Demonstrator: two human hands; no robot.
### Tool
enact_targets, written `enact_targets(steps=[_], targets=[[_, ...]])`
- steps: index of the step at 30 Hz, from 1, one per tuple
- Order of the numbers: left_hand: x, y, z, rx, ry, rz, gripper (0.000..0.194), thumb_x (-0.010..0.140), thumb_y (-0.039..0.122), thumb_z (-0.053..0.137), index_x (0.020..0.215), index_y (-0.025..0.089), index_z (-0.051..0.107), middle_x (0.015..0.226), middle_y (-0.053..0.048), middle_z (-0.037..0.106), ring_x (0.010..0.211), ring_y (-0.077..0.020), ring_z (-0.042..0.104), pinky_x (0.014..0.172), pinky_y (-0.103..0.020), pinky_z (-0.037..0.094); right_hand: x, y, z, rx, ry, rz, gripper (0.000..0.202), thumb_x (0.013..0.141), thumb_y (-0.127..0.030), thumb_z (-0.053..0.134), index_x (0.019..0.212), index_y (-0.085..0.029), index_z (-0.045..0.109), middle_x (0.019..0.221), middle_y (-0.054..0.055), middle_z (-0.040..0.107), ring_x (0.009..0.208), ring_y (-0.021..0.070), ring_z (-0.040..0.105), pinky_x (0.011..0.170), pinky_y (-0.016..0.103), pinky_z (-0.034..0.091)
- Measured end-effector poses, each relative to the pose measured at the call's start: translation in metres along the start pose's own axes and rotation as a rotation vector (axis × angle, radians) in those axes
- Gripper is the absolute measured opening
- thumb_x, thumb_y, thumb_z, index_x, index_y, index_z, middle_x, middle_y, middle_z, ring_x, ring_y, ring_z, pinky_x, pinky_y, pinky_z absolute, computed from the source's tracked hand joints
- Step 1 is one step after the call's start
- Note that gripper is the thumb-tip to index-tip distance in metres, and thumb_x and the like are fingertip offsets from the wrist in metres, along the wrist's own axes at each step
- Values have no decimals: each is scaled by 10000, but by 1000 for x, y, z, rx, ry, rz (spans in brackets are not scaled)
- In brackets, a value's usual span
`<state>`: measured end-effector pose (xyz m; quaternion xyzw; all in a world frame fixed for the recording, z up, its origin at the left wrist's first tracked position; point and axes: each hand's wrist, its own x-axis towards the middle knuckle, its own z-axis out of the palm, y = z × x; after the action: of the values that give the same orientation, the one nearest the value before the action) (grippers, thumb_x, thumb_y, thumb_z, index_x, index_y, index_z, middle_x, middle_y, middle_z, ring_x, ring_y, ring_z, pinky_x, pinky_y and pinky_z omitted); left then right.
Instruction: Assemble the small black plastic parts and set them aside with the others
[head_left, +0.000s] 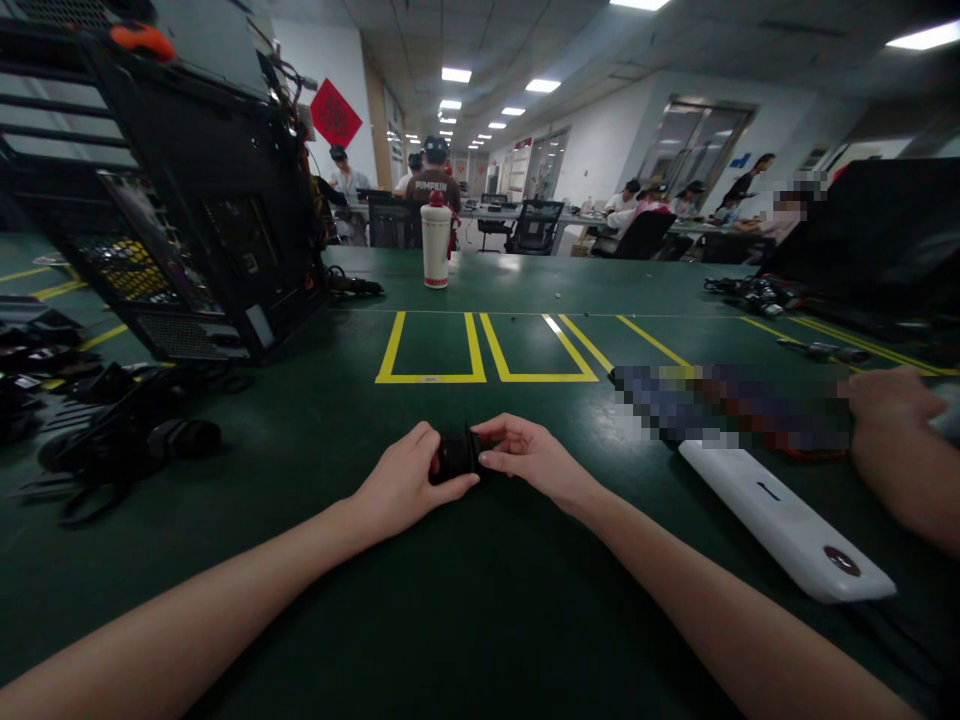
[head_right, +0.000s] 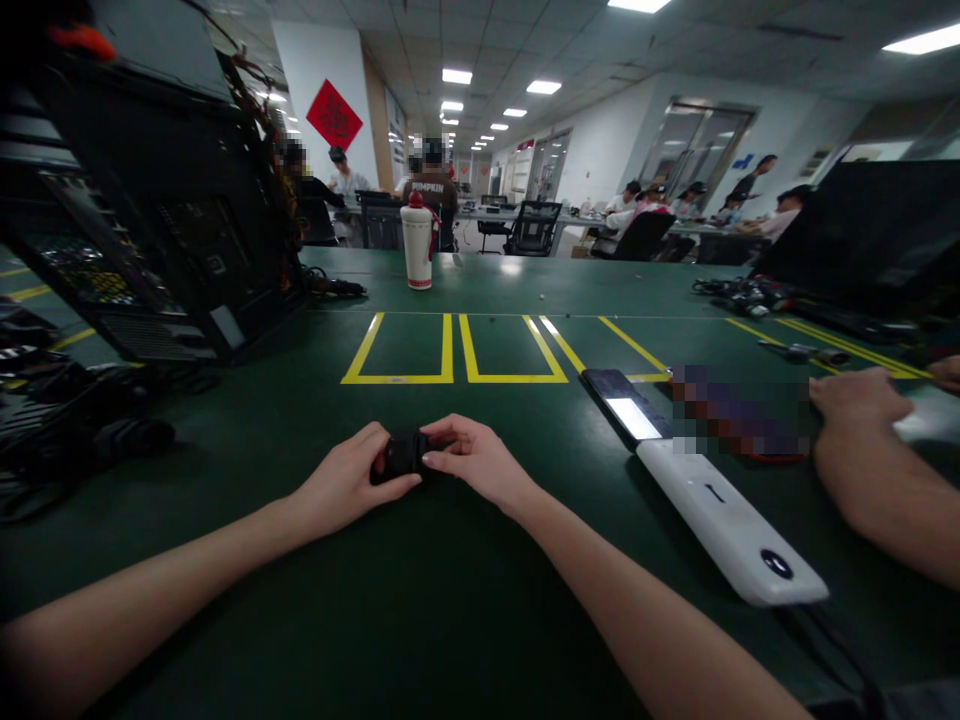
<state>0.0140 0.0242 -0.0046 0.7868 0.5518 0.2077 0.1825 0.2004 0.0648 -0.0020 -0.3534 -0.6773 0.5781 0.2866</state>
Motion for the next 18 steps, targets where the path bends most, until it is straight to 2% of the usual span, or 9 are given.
enact_targets(steps=[3,6,9,12,18], targets=[[0,0,0,0,4,0,394,696,552,418,755,165,467,784,-19,452,627,-128,446,500,-250,378,1,2,0,16,6,-7,300,659,-165,592,951,-200,528,935,12,538,703,86,490,683,279,426],[1,0,0,22,13,3,399,692,557,418,737,164,465,764,-16,448,621,-130,443,500,-254,370,2,5,0,58,36,49,427,629,-163,624,1031,-190,479,969,37,526,764,106,503,724,301,433],[1,-1,1,31,12,7,395,697,554,417,741,164,461,764,-16,445,619,-128,440,498,-254,367,3,6,-1,50,3,86,431,651,-185,609,1060,-176,473,962,50,536,795,121,514,759,326,426],[1,-2,1,28,7,14,386,704,546,416,747,165,457,773,-16,444,626,-129,441,504,-254,371,2,5,-1,9,-38,39,344,678,-188,580,1015,-178,510,896,33,555,758,113,514,750,323,422],[1,-2,3,25,18,10,380,699,541,428,743,165,456,771,-14,441,627,-127,437,507,-252,376,1,5,2,32,-37,-34,402,617,-115,619,984,-209,484,896,6,532,756,102,508,719,294,435]])
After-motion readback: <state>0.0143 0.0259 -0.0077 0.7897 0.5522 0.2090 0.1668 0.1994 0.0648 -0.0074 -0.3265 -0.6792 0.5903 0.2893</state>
